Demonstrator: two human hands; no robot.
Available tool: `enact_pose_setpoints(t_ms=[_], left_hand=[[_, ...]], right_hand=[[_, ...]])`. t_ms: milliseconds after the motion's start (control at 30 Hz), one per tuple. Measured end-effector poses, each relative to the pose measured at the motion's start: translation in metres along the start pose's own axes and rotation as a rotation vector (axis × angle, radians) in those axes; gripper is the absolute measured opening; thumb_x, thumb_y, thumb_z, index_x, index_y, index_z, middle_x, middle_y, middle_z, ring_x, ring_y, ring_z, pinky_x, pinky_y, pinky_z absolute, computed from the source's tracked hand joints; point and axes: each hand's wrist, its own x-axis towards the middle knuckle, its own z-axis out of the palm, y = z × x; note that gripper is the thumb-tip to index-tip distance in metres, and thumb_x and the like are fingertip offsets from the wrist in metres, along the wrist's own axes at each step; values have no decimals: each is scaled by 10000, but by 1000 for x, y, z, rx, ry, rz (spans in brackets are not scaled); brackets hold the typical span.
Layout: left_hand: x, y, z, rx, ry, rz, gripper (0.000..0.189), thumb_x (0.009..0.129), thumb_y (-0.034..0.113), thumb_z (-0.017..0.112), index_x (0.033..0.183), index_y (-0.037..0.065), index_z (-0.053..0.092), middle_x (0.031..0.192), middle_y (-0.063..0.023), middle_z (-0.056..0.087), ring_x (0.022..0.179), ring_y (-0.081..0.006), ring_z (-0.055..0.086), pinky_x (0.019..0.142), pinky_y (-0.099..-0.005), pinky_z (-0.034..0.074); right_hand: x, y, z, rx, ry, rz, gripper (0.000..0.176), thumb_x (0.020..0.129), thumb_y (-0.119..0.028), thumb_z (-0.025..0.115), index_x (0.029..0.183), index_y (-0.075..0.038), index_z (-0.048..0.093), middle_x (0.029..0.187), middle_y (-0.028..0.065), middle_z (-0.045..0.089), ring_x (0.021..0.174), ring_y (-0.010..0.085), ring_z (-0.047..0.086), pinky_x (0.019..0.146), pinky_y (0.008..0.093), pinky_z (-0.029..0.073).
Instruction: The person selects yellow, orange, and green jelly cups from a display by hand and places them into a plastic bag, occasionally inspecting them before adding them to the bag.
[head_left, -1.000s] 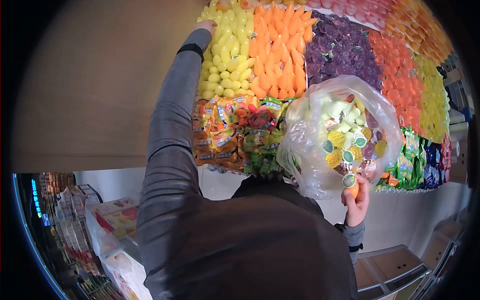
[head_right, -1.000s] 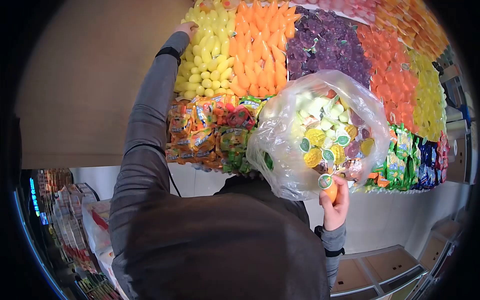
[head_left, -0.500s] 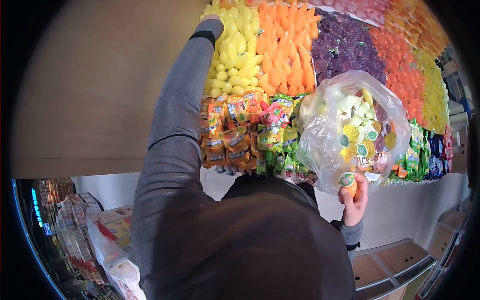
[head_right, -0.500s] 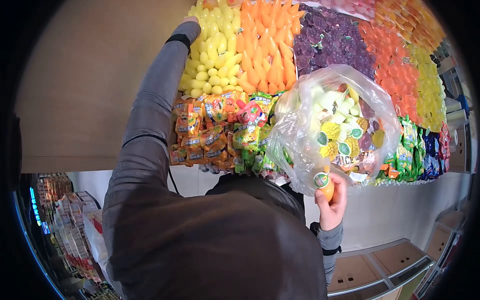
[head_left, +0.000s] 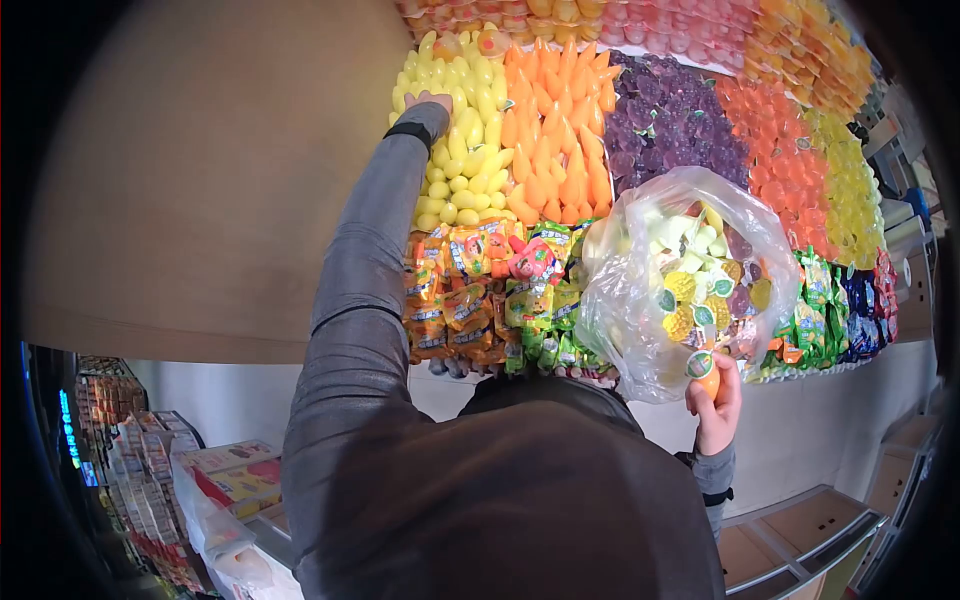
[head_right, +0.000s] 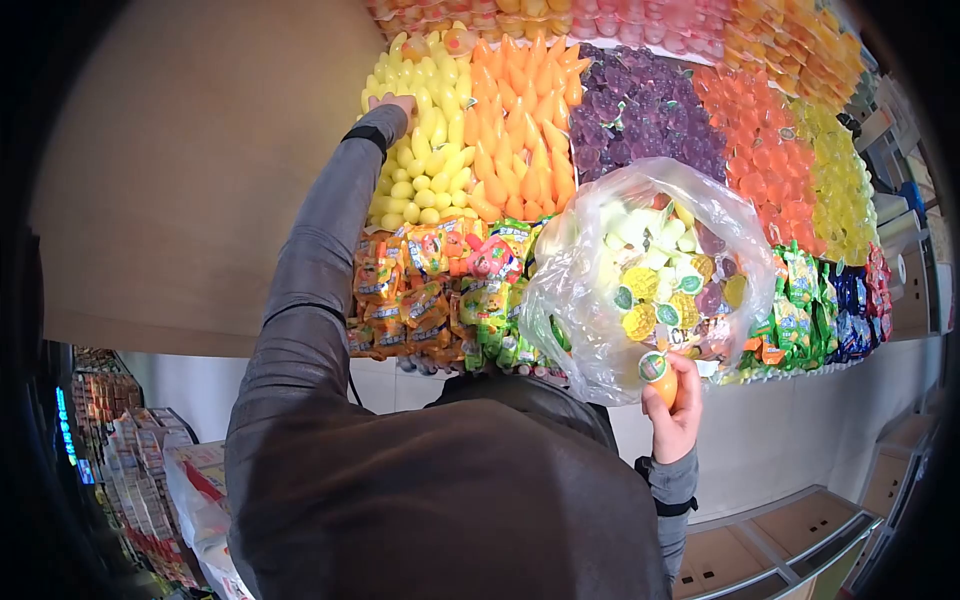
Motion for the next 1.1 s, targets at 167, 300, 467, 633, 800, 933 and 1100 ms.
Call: enact_pose_setpoints(t_ms=[167, 300, 467, 633, 800, 933, 1100], left_hand=[[-1, -7, -26, -32, -82, 108, 226, 714, 195, 702, 931, 139, 672, 986, -101, 653, 1000, -274, 567, 897, -397, 390], [40, -51, -15, -414, -17, 189, 259, 687, 247, 754, 872, 90, 665, 832, -89, 671, 780, -246, 630, 724, -337, 491], [35, -46, -18, -494, -36, 63, 363, 679, 341, 761, 923, 87, 674, 931, -93, 678, 872, -243, 638, 798, -341, 488], [50, -29, -8, -215, -110, -25, 482, 672, 405, 756, 1049, 115, 677, 1006, -99, 672, 911, -244, 634, 831, -337, 486], [28, -41, -54, -334, 49, 11, 388, 741, 193, 606, 1115, 93, 635, 1059, -139, 644, 941, -275, 624, 838, -339, 488], [35, -44, 9, -135, -1, 37, 403, 853, 164, 452, 1226, 49, 554, 1242, -183, 543, 1141, -321, 522, 945, -389, 433], [-9, -42, 16, -591, 216, -82, 494, 876, 248, 368, 1310, 26, 446, 1387, -188, 393, 1289, -349, 366, 1041, -444, 335]], right_hand=[[0, 0, 0, -11, 23, -1, 395, 807, -2, 495, 1194, -32, 421, 802, 10, 482, 563, 53, 402, 490, 183, 323], [-1, 7, -4, -1, 36, 9, 399, 807, -15, 505, 1197, -36, 421, 764, -1, 476, 557, 50, 399, 488, 181, 319], [-5, 13, 8, -4, 32, 3, 400, 812, -27, 513, 1201, -36, 420, 749, -2, 475, 554, 51, 397, 486, 184, 320], [-12, 17, 23, -12, 23, 15, 401, 813, -31, 533, 1200, -36, 426, 797, 7, 490, 570, 54, 406, 488, 185, 324], [-23, 10, 19, -38, 50, -7, 405, 817, -65, 583, 1193, -40, 434, 868, 17, 503, 584, 52, 417, 490, 183, 330], [-27, -6, 8, -6, 36, 1, 391, 819, -51, 575, 1184, -40, 436, 873, 14, 503, 612, 55, 430, 516, 181, 342], [-1, -22, 3, 55, -81, -39, 402, 812, -36, 579, 1189, -49, 437, 874, 8, 499, 614, 52, 425, 521, 179, 342]])
